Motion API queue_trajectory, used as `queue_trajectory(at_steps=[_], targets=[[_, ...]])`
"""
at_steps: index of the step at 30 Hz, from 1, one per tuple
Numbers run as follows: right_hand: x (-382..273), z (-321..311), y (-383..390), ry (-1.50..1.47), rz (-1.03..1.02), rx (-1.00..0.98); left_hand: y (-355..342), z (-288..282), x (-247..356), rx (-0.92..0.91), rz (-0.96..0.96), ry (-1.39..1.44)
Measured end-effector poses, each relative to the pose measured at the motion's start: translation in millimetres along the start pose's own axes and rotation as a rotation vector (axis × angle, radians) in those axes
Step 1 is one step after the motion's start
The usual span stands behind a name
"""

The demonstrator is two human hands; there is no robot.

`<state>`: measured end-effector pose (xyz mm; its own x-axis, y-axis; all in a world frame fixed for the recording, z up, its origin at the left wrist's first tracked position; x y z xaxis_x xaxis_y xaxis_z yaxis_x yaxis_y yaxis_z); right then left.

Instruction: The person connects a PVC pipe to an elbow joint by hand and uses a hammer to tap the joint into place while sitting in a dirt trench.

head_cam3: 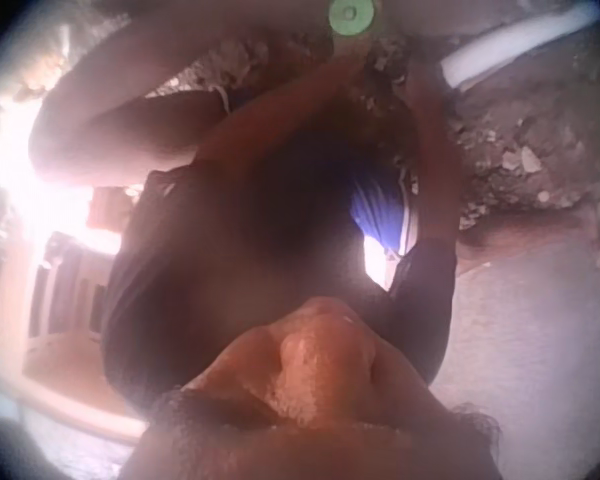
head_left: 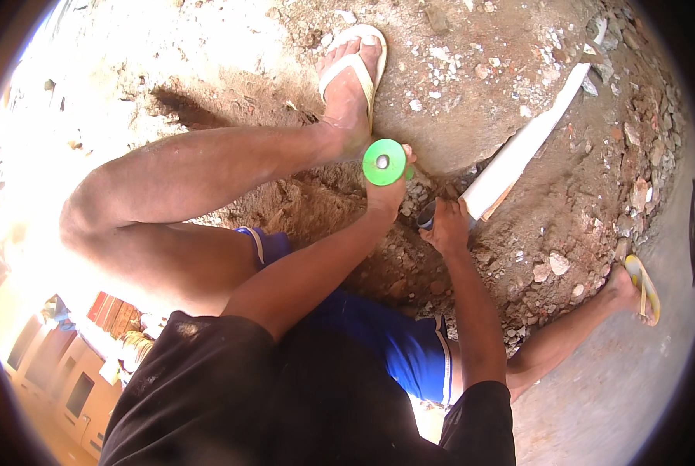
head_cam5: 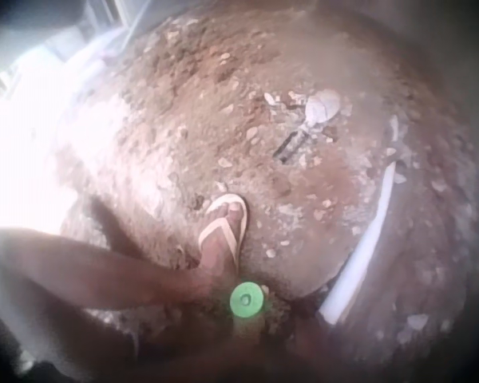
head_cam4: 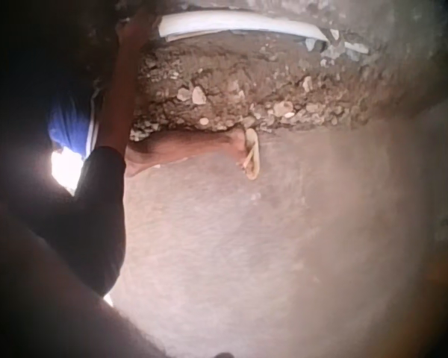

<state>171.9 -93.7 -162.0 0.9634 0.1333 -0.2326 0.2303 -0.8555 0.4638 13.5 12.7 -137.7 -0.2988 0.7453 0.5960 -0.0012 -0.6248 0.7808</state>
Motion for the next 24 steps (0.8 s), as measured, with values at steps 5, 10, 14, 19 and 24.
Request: queue_trajectory(at_steps=[5,10,14,19,24], targets=[[-1.1,-12.2,-0.3,-0.014,-0.044,0.035,-23.3,4.2,-33.9,0.065,-0.006,-0.058],[-1.0,-17.0,0.5,-0.002,-0.057,0.029,-43.0,0.0,-68.9,0.072,-0.119,-0.018],[-7.4,-19.1,-5.6,-0.032,-0.115,0.087,-74.6,-21.0,-109.6,0.124,-0.084,-0.064],[0.0,-15.0,-1.7,-0.052,-0.094,0.036,-80.7,-20.2,-125.6,-0.153,-0.247,-0.015],[-1.1,-21.1,-0.7,-0.047,-0.092,0.083,-83.3,-57.3,-103.2,-0.189,-0.383,0.081]])
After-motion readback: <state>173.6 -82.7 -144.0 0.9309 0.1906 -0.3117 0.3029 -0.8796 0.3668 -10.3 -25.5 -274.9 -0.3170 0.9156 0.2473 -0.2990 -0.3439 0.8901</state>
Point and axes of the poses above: each hand's wrist, its own y-axis away from the middle knuckle, its own z-axis out of the palm, x = y × z, the point moved 10 cm from there along -y, towards the middle knuckle, and after that the axes turned 8 degrees about -z, right-handed, at the moved point
